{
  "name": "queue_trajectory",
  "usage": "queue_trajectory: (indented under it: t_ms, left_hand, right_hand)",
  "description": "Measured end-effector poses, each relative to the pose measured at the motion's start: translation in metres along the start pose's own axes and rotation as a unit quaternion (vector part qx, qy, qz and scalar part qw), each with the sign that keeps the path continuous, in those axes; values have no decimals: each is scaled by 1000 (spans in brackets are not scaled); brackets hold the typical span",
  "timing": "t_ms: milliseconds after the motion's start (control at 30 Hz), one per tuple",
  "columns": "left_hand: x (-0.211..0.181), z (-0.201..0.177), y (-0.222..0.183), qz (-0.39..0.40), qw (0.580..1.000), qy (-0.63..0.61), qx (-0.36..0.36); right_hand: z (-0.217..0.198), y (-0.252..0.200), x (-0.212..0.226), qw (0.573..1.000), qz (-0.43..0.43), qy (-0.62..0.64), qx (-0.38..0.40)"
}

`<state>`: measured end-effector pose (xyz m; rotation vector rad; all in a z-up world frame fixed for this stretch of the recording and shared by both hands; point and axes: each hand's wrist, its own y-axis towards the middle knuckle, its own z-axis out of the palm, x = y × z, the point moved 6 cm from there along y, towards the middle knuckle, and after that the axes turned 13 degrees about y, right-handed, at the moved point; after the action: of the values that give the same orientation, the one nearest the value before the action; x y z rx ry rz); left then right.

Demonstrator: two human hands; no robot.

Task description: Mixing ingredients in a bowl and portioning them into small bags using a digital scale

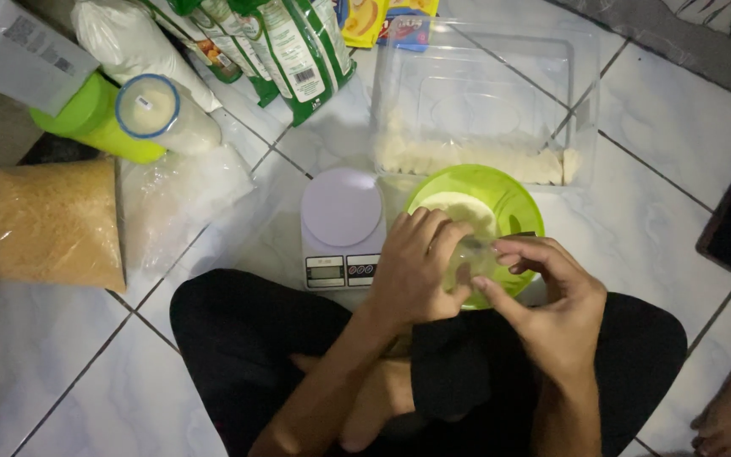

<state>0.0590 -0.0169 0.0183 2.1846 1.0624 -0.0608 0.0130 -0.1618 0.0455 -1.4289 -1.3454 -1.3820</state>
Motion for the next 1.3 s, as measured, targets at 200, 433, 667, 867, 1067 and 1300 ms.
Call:
queue_trajectory:
  t_ms: [200, 433, 667, 867, 1067, 1300]
  left_hand:
    - [10, 8, -10, 19, 997, -65, -22]
    - [27, -15, -1, -89, 974, -210, 17]
    - [45, -23, 0, -120, 945, -303, -41]
    - [53, -26, 2, -124, 902, -407, -67]
    - [65, -31, 0, -141, 893, -422, -69]
    - [70, -28, 0, -137, 888, -433, -63]
  right_hand:
    - [2, 3, 14, 999, -13, -2, 31]
    - [-35, 29, 19, 997, -14, -73, -37]
    - [18, 65, -30, 845, -123, -441, 277]
    - [47, 56, -99, 679, -132, -616, 377]
    - [60, 46, -110, 622, -158, -666, 380]
    - [58, 49, -113, 615, -170, -660, 397]
